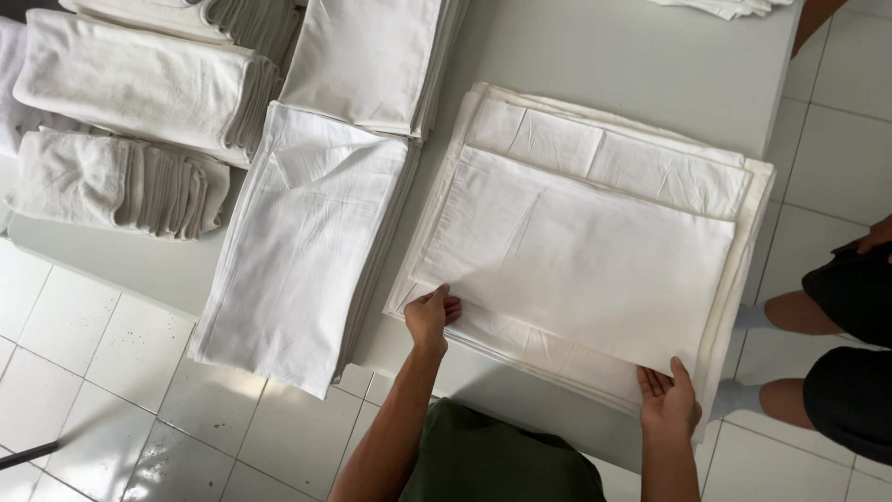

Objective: The person folds white linens on a table by hand, aligning the edges and smoothing the fabric before stacking them onto existing piles.

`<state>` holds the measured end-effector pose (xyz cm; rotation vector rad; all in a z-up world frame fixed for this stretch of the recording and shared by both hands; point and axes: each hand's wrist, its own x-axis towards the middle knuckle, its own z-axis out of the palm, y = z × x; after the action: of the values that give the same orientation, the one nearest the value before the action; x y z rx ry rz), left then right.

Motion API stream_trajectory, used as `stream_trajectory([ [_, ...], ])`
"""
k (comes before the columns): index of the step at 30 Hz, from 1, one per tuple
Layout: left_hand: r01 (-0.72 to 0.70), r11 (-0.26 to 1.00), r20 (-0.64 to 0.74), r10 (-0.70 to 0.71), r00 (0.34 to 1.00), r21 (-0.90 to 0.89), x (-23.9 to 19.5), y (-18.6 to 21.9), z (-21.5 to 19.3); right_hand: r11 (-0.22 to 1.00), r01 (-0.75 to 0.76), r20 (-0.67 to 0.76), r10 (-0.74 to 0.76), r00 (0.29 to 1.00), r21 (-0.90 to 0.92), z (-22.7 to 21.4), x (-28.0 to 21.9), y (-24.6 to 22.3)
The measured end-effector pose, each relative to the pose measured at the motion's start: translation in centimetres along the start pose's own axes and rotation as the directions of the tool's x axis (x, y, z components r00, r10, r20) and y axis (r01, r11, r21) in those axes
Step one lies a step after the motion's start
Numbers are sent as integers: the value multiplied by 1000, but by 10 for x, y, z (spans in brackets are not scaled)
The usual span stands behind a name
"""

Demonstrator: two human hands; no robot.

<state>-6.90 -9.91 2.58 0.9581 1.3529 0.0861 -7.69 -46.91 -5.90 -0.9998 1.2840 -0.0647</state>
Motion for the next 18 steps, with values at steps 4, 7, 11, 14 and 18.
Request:
stream_trajectory([
  [4, 55, 995, 40, -59, 997, 86, 1, -4, 7, 999, 21, -16, -21, 1000, -42, -4, 41, -3],
  [7, 26, 984, 91, -42, 995, 178, -12, 8, 8, 991, 76, 13, -75, 997, -113, -14, 56, -2],
  [11, -483, 733, 30, 536, 843, 479, 23, -2, -25, 974, 156, 118, -137, 983, -164, -22, 80, 6],
  [14, -784, 80, 253, 922, 293, 616, 86, 24, -60, 918, -93, -136, 43, 990, -386, -5, 73, -15],
  [18, -634, -65, 333, 889, 313, 770, 143, 89, -87, 961, 37, -73, -60, 996, -274, -7, 64, -9],
])
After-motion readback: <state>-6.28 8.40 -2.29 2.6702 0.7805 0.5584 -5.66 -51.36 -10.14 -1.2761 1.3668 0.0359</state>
